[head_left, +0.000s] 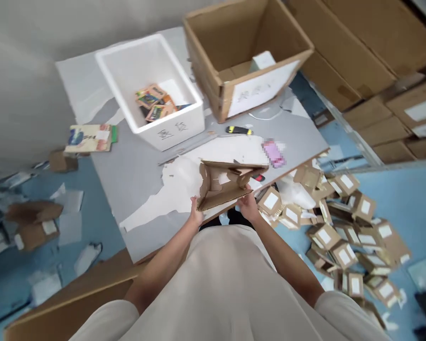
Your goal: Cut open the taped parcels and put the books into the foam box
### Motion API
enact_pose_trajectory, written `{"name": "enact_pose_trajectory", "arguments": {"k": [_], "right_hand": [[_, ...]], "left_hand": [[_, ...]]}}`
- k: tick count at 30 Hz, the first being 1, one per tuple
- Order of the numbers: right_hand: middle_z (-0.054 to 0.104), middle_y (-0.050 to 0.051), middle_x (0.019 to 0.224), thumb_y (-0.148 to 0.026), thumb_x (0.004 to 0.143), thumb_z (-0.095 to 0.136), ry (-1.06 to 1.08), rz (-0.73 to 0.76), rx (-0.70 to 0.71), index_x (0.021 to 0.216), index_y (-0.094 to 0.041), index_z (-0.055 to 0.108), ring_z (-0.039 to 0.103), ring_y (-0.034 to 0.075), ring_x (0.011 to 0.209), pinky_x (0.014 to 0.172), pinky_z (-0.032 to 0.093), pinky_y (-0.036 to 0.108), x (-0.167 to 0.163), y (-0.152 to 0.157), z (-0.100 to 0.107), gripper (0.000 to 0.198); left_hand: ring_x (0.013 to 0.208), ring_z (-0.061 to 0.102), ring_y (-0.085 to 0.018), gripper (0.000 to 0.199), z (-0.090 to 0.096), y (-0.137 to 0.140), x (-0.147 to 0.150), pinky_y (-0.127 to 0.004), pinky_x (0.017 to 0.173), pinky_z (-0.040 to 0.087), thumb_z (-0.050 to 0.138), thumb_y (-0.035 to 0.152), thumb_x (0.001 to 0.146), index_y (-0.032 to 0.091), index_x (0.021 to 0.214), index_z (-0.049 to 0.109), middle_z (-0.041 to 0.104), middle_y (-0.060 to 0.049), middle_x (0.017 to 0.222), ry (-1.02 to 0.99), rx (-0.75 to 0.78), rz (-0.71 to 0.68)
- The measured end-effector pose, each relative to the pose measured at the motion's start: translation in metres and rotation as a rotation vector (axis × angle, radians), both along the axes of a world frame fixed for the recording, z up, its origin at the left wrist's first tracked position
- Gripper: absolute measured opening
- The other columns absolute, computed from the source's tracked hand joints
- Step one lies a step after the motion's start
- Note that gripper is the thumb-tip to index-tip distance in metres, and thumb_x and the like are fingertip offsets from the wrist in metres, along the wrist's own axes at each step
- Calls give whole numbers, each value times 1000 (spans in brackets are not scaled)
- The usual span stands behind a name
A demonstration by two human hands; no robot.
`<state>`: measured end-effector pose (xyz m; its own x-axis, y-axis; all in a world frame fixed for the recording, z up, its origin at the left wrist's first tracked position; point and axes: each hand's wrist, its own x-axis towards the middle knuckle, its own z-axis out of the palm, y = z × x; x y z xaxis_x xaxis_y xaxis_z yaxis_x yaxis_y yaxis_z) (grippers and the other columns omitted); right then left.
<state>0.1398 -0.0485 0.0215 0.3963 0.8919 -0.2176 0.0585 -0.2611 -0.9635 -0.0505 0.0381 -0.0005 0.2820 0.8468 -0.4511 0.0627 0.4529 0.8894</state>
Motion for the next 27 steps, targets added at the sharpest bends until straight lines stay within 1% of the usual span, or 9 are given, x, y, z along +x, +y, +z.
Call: {"name": "enact_pose_trajectory", "arguments": {"k": [3,6,8,10,12,15,19,24,27], "right_hand": [[47,8,140,-20,72,48,-46,-271,70,142,-28,31,36,21,137,113,32,44,17,-47,28,72],[46,9,141,-29,79,50,-125,-556,99,135,-28,40,39,21,136,113,32,44,42,-110,46,56],[49,10,139,-36,82,52,-173,-765,71,131,-27,44,45,22,131,110,35,45,55,-157,50,50],[51,12,138,-40,83,54,-205,-950,16,132,-25,45,49,23,128,107,38,46,65,-203,50,52],[50,13,140,-42,82,56,-217,-1074,-26,133,-24,46,50,24,127,105,40,47,73,-244,47,54],[50,14,140,-43,81,58,-218,-1191,-40,135,-24,46,52,23,126,105,40,45,79,-295,40,59],[47,16,144,-48,79,58,-187,-1334,-86,140,-24,42,52,24,127,106,39,47,82,-338,22,67],[44,17,146,-51,79,58,-52,-1317,-129,138,-19,45,43,27,135,108,38,49,84,-351,-11,69],[48,16,144,-47,81,55,-50,-1264,-197,137,-20,47,51,26,128,103,43,48,89,-349,-24,62]], "left_hand": [[118,56,-28,96,23,-11,33,-43,100,45,19,97,61,23,101,66,70,-10,104,-133,4,-176],[117,57,-29,95,45,-25,78,-43,95,48,22,97,60,23,103,64,69,-11,103,-274,-13,-481],[115,58,-29,91,53,-41,116,-40,93,49,46,94,53,24,109,60,68,-11,108,-313,29,-683],[112,60,-28,87,56,-65,158,-38,93,49,74,74,47,22,114,57,65,-11,114,-315,104,-856],[108,61,-26,73,52,-93,200,-37,94,48,82,51,52,19,113,57,65,-11,116,-264,175,-965],[98,65,-23,44,38,-132,258,-37,89,50,72,41,68,16,103,61,69,-9,105,-116,222,-967],[95,66,-22,37,14,-171,322,-36,86,51,68,40,74,14,100,62,70,-10,103,14,141,-1033],[101,66,-25,39,-1,-207,369,-39,88,50,66,41,77,15,106,64,69,-15,111,87,44,-1298],[113,61,-26,43,1,-210,373,-39,96,47,68,35,76,15,113,64,65,-16,122,95,36,-1397]]}}
